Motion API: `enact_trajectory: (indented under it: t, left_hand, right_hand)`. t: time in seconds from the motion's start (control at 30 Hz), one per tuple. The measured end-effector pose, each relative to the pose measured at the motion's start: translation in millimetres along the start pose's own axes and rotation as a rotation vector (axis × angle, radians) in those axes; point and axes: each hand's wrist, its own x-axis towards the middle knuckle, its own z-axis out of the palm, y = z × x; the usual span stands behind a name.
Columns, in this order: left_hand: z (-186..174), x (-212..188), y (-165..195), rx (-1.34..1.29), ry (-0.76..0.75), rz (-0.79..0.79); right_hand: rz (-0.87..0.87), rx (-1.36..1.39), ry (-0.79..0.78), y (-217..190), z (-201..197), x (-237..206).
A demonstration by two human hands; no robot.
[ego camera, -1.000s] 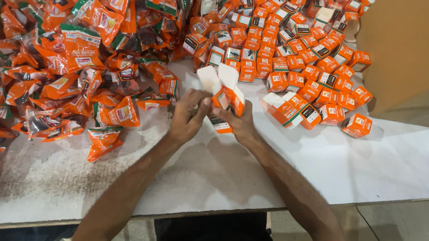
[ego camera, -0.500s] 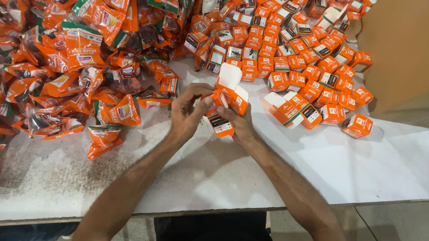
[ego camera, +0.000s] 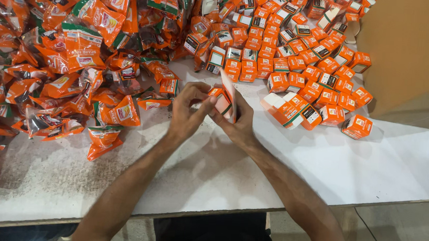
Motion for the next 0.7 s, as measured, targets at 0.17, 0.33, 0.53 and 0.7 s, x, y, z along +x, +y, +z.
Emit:
enact_trajectory:
  t: [0.17,0.33,0.53,0.7]
  left_hand:
    - [-32,24,14,-0.037,-0.034,-0.195]
    - [-20,23,24,0.114,-0.072,0.185]
    - [1,0,25,0.473,-0.107,0.289]
    - [-9,3,15,0.435,-0.133,0.306]
  right_hand:
    - [-0.328,-0.25,0.25,-13,-7,7]
    - [-0.164,-0.089,0.26,-8,-6,10]
    - [0.293,0.302,-0.146,24,-1,-3]
    - [0.385,0.456,-0.216,38,-5,-8]
